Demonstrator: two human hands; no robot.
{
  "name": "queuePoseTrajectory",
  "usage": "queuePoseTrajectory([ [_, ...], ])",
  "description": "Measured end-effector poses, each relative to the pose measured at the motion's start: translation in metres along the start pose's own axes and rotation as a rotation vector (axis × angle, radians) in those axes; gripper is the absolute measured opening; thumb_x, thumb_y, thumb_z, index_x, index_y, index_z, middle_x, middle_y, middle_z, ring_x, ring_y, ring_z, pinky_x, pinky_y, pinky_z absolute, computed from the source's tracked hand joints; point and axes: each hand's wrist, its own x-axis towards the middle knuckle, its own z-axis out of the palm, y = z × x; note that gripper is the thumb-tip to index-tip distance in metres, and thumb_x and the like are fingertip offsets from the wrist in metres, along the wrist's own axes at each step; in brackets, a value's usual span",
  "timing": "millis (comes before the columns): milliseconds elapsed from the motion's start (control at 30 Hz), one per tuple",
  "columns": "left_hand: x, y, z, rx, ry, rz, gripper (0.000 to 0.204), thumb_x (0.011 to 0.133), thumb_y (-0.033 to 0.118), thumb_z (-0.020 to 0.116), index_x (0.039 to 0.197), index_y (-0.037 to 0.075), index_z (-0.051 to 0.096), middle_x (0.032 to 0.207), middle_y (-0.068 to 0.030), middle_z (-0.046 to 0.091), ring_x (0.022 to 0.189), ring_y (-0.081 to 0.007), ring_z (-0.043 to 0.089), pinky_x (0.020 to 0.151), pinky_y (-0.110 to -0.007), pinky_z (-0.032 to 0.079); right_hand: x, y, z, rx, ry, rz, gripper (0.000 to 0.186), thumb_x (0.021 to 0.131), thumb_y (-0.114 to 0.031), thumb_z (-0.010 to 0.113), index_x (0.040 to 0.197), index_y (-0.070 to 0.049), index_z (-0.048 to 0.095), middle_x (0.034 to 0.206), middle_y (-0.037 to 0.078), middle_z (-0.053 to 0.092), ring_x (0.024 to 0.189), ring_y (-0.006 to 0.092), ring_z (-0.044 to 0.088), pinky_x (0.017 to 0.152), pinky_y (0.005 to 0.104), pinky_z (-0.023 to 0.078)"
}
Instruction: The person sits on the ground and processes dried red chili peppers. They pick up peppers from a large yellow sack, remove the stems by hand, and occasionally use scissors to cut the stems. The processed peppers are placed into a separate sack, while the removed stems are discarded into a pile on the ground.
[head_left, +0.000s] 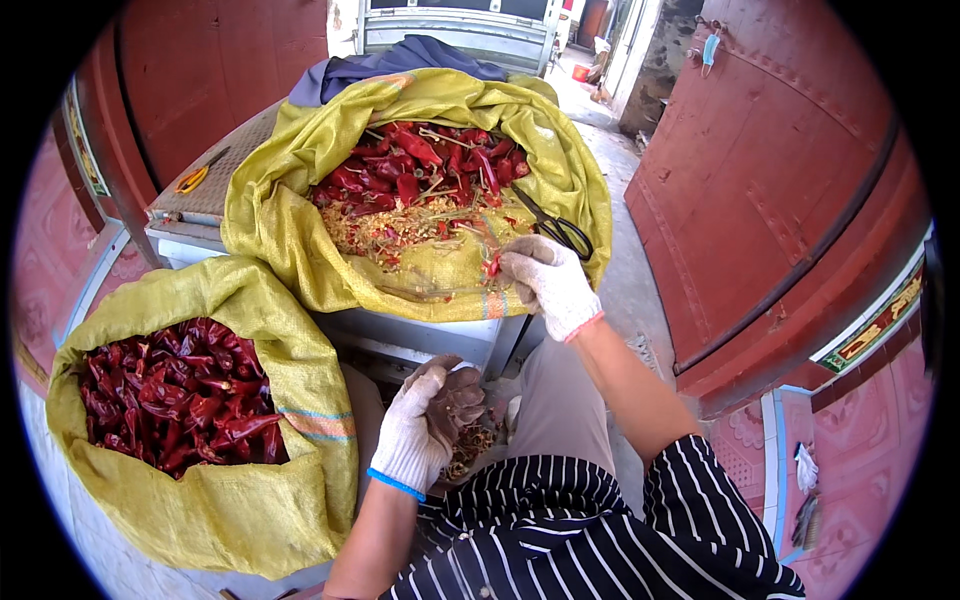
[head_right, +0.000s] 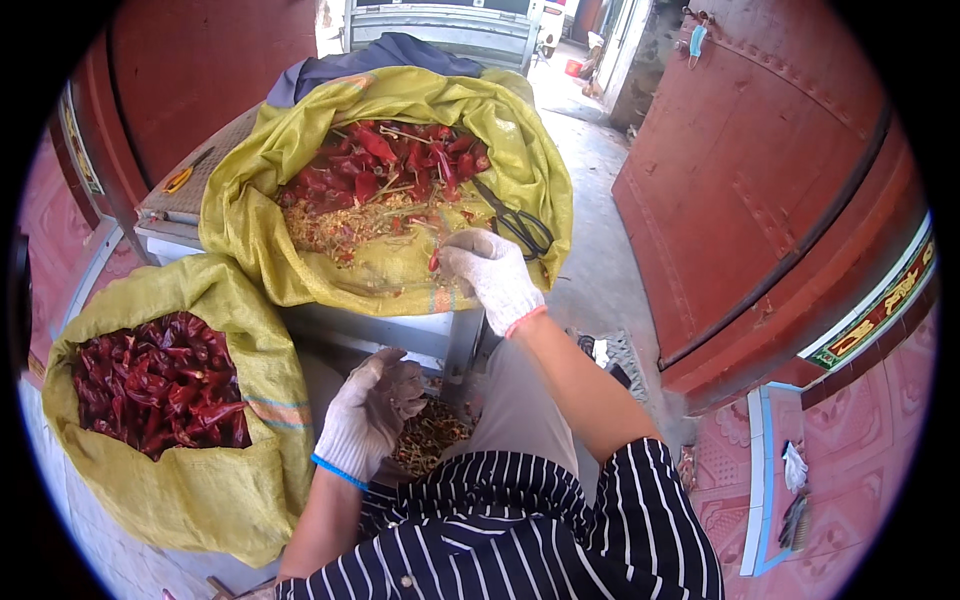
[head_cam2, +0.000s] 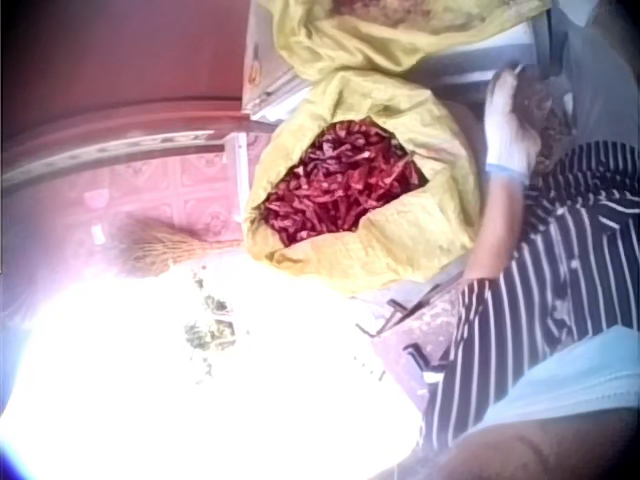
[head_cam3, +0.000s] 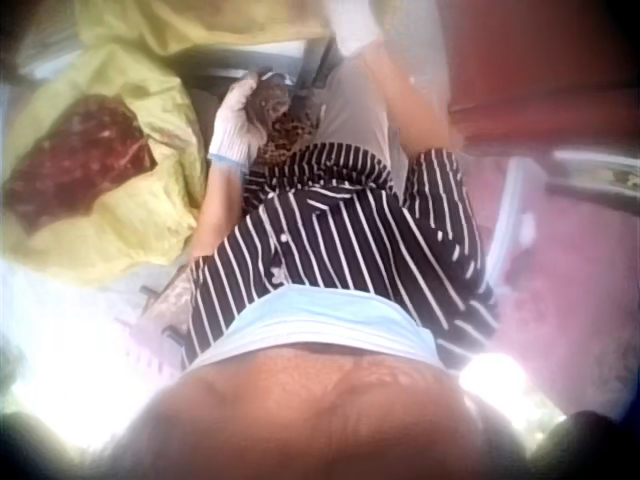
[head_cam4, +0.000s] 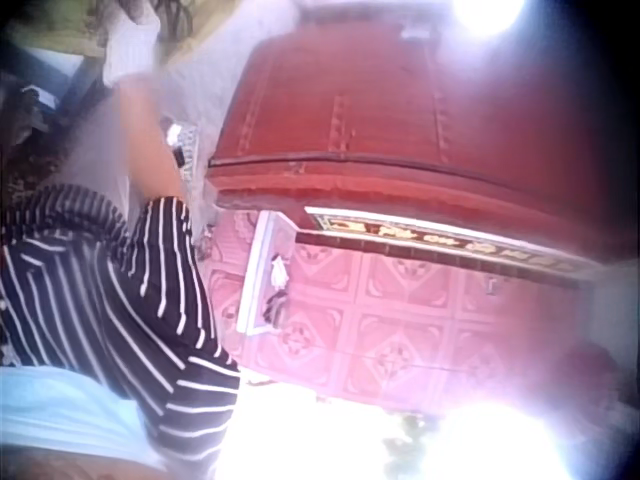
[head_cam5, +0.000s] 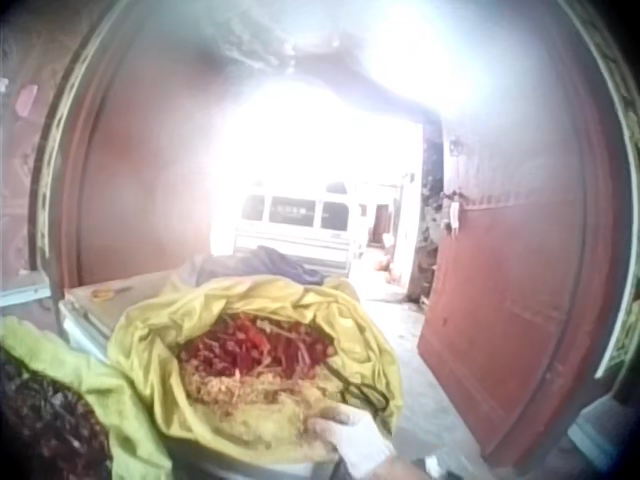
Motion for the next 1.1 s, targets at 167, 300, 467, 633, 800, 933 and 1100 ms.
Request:
queuePoseTrajectory([
  [167, 0.010, 0.001, 0.012, 0.066, -0.079, 0.081, 0.048, 0.092, 0.034, 0.070, 0.125, 0.002, 0.056, 0.111, -0.0129, 0.067, 0.094, -0.0265, 0.067, 0.084, -0.041, 0.055, -0.056, 0.023, 0.029, 0.038, -0.055, -0.155, 0.018, 0.083, -0.006, 0.075, 0.100, -0.001, 0.071, 0.089, 0.006, 0.068, 0.072, 0.0132, 0.062, 0.058, 0.0264, 0.048],
  [300, 0.008, -0.005, 0.019, 0.008, -0.009, 0.126, 0.034, 0.094, 0.027, 0.070, 0.116, 0.003, 0.060, 0.103, -0.0090, 0.068, 0.089, -0.0218, 0.068, 0.080, -0.038, 0.055, -0.072, 0.043, 0.039, -0.430, -0.029, -0.746, 0.017, 0.078, -0.007, 0.079, 0.094, -0.005, 0.074, 0.097, 0.012, 0.067, 0.088, 0.0268, 0.067, 0.077, 0.0357, 0.055],
  [467, 0.007, -0.010, 0.014, 0.029, 0.019, 0.165, 0.022, 0.093, 0.022, 0.071, 0.102, 0.003, 0.064, 0.091, -0.0055, 0.068, 0.078, -0.0178, 0.065, 0.074, -0.033, 0.054, -0.081, 0.039, 0.038, -0.612, -0.048, -0.938, 0.019, 0.075, -0.009, 0.077, 0.093, -0.006, 0.074, 0.097, 0.014, 0.066, 0.089, 0.0320, 0.066, 0.078, 0.0384, 0.055],
  [633, 0.010, -0.006, -0.004, 0.098, -0.126, 0.143, 0.013, 0.092, 0.008, 0.069, 0.104, 0.002, 0.065, 0.087, -0.0047, 0.068, 0.072, -0.0140, 0.066, 0.066, -0.028, 0.058, -0.079, 0.021, 0.019, -0.440, -0.227, -0.501, 0.022, 0.087, -0.010, 0.067, 0.108, -0.002, 0.070, 0.100, 0.013, 0.067, 0.091, 0.0294, 0.067, 0.082, 0.0367, 0.055],
  [800, 0.013, -0.004, -0.012, 0.249, -0.151, 0.120, 0.013, 0.090, 0.007, 0.070, 0.101, 0.001, 0.066, 0.076, -0.0041, 0.066, 0.062, -0.0113, 0.062, 0.057, -0.026, 0.053, -0.059, 0.002, 0.018, -0.593, -0.606, -0.558, 0.025, 0.095, -0.016, 0.062, 0.117, -0.005, 0.068, 0.101, 0.013, 0.068, 0.092, 0.0288, 0.067, 0.083, 0.0362, 0.054],
  [933, 0.012, -0.004, -0.013, 0.263, -0.231, 0.084, 0.013, 0.089, 0.007, 0.070, 0.098, -0.001, 0.065, 0.073, -0.0042, 0.065, 0.059, -0.0110, 0.061, 0.055, -0.025, 0.052, -0.050, -0.003, 0.012, -0.592, -0.762, -0.649, 0.021, 0.092, -0.021, 0.064, 0.107, -0.007, 0.070, 0.097, 0.014, 0.067, 0.091, 0.0337, 0.065, 0.082, 0.0425, 0.052],
  [1100, 0.006, -0.007, -0.006, 0.287, -0.153, 0.031, 0.030, 0.083, 0.024, 0.082, 0.088, 0.001, 0.064, 0.063, -0.0054, 0.059, 0.050, -0.0149, 0.053, 0.048, -0.031, 0.044, -0.062, 0.000, 0.012, -0.678, -0.632, -0.728, 0.018, 0.092, -0.017, 0.065, 0.103, -0.005, 0.073, 0.093, 0.013, 0.067, 0.089, 0.0294, 0.067, 0.079, 0.0379, 0.054],
])
